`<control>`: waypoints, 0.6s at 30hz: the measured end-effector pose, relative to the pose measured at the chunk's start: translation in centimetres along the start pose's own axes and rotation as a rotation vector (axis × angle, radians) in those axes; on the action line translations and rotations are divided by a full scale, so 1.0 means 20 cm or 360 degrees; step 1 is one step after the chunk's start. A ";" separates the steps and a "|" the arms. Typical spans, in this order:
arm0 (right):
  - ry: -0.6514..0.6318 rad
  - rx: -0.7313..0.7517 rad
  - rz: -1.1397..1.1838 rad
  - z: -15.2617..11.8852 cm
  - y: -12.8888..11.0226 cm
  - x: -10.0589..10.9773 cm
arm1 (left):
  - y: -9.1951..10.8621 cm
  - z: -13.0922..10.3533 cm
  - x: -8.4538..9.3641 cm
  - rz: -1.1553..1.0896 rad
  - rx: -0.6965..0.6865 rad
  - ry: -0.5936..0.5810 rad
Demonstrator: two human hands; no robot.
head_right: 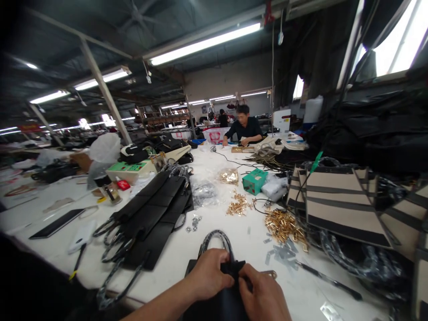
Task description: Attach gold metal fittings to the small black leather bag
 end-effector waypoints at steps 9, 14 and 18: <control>0.0045 -0.0088 0.0266 -0.05 -0.01 0.03 | -0.01 0.00 0.02 -0.0311 -0.0061 -0.0103; -0.0008 -0.0251 0.0405 -0.06 0.00 0.02 | -0.11 0.06 -0.03 -0.0550 0.0027 -0.0259; -0.0053 -0.0265 0.0466 -0.06 0.01 0.01 | -0.17 0.09 -0.05 -0.0638 0.0090 -0.0297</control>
Point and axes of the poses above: each hand's wrist, its own z-axis towards the middle knuckle, its own x-axis out of the back of the hand, y = z × x, the point moved 7 cm from there along z, towards the middle knuckle, and after that the axes turned 3 degrees about -y, right-handed, at the moved point
